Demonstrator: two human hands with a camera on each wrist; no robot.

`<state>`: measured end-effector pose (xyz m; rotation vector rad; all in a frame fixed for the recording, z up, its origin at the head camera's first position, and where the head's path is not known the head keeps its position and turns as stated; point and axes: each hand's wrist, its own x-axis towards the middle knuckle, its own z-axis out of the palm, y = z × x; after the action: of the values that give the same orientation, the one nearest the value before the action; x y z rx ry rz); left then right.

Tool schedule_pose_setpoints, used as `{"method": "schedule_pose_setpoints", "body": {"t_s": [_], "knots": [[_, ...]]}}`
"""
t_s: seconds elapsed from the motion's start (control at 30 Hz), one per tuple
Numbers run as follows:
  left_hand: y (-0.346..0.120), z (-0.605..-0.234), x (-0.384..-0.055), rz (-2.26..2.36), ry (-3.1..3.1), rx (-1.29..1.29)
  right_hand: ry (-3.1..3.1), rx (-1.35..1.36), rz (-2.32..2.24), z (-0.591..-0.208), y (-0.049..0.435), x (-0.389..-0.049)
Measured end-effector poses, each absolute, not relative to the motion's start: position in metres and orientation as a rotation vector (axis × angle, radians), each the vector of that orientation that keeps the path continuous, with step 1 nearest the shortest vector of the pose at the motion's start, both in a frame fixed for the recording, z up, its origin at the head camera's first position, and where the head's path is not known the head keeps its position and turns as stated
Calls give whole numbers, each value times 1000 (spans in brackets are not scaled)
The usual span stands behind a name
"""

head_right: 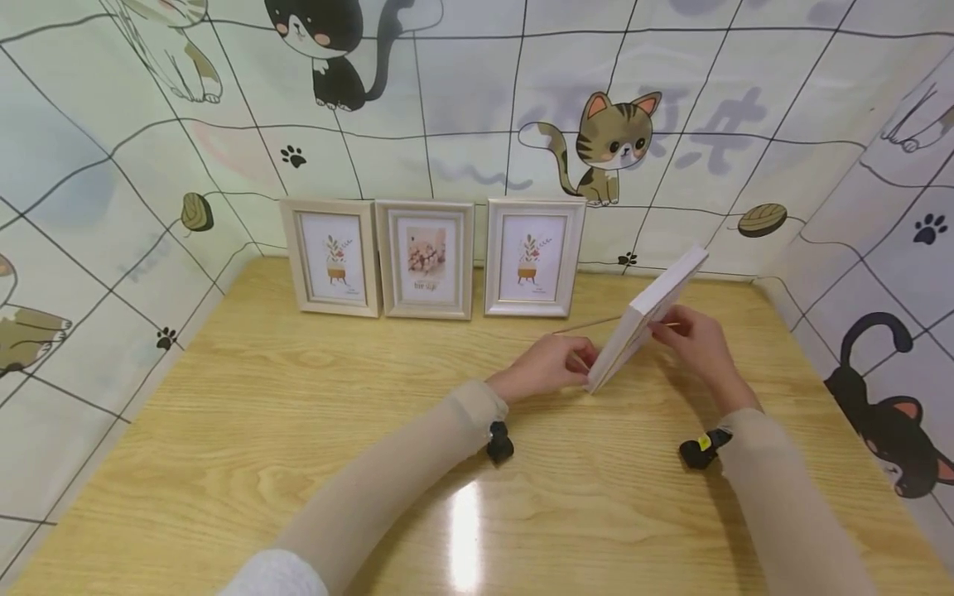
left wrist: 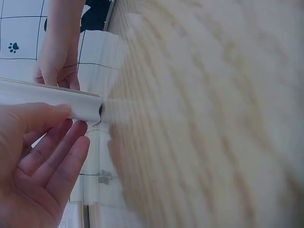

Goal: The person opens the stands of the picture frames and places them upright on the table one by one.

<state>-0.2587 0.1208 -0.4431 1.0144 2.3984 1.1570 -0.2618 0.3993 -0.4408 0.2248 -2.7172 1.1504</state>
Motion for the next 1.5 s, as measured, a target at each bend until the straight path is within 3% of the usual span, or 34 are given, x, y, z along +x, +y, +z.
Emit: {"method": "schedule_pose_setpoints", "body": {"t_s": [0.33, 0.8, 1.5], "knots": [[121, -441, -258, 1246, 2417, 983, -2638, 61, 1040, -432, 405, -259], [102, -441, -257, 1163, 2448, 907, -2654, -288, 858, -427, 411, -284], [70, -435, -275, 1181, 2511, 870, -2900, -290, 673, -412, 391, -304]]}}
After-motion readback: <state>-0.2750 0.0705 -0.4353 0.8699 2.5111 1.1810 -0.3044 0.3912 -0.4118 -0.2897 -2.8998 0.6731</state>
